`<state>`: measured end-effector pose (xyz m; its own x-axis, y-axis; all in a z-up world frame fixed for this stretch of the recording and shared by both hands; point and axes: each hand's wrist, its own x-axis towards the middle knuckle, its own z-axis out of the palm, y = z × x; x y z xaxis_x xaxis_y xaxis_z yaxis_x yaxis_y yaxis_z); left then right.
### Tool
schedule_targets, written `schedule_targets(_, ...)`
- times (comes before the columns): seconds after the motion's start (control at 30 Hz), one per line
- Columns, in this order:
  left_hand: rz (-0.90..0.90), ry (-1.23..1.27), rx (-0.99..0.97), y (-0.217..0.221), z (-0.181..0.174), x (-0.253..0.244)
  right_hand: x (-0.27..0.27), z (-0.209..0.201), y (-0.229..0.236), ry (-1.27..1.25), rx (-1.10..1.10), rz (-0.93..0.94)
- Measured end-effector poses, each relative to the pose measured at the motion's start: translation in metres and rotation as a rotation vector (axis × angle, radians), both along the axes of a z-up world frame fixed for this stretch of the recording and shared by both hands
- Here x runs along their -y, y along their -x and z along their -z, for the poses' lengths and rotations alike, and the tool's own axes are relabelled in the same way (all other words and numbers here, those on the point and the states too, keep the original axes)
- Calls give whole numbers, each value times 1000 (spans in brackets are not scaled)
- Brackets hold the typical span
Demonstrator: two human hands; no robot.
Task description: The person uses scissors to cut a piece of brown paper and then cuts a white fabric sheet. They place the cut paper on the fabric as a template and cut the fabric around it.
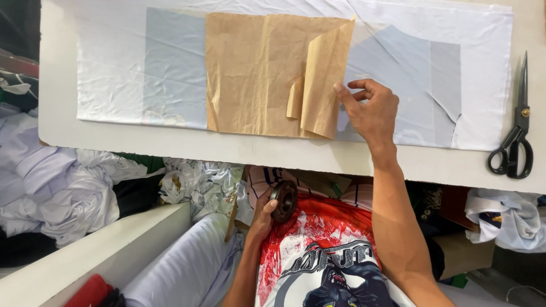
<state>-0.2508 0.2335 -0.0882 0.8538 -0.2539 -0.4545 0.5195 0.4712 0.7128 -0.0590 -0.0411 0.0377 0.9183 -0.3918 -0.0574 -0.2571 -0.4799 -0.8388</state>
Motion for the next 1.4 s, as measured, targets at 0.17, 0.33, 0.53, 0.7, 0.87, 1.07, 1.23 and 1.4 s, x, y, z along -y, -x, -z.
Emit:
schedule_targets(0.17,-2,5,-9,6,10,-3,-19,-5,-7,83,23,-49)
schedule_targets(0.33,-23,26,2,0,6,-5,-12,1,-10,108,102,12)
schedule_targets(0.53,-8,22,-4,-5,-19,-2,2,11,-13,118,-59,25)
schedule_targets(0.7,-2,14,5,-8,-25,0,-13,-4,-18,111,-145,27)
schedule_targets(0.87,-2,28,-5,-10,-25,0,-15,-9,-21,189,-184,28)
schedule_targets(1.07,2,35,-12,-11,-25,-1,1,30,-31,255,-178,54)
schedule_targets(1.23,-5,39,-32,-2,2,-5,-2,34,-33,245,-164,79)
schedule_targets(1.4,-24,44,-28,-1,1,-4,0,40,-32,64,-111,123)
